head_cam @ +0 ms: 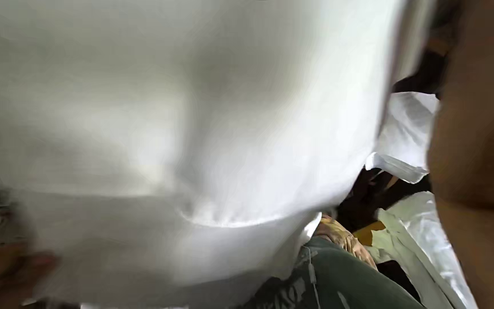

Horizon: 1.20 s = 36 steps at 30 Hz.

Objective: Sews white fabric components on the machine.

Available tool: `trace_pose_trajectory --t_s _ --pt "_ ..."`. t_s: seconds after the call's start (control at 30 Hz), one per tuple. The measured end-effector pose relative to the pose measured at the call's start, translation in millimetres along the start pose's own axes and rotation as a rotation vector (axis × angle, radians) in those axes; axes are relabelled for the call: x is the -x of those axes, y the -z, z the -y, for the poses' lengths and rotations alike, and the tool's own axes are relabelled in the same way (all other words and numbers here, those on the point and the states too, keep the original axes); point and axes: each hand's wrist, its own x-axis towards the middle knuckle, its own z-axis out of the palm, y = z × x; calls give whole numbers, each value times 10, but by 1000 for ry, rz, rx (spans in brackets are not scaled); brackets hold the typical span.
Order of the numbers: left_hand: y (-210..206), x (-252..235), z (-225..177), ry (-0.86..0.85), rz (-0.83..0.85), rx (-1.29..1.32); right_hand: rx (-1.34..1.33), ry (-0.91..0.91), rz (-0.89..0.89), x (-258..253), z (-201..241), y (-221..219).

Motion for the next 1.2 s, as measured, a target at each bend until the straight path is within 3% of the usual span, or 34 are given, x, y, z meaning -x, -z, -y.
trace_pose_trajectory --t_s 0.07,0.17,0.27,0.37,0.6,0.9,0.97,1.07,1.2 --pt "-313 4 -14 89 148 -161 -395 105 99 -299 556 -445" --pt "-869 -66 -115 -27 130 -53 -765 304 377 62 619 -1142" --pt "-1344 -259 -448 -171 62 174 -687 377 559 687 604 -1571" --pt "-1656 -510 -683 -236 -26 244 -670 392 648 826 622 -1669" --pt "-1845 -720 -769 -214 -18 204 -787 299 637 775 315 -1683" --pt "-1557 -658 -620 -271 -186 155 -738 377 873 952 -374 -1736" --pt "-1496 -627 -580 -246 -227 151 -798 308 904 1037 -504 -1745" --pt "-1407 -618 -484 -199 -287 183 -972 15 945 1086 -612 -1690" --pt "-1346 -740 -380 -180 -347 241 -1207 -358 800 1078 -575 -1628"
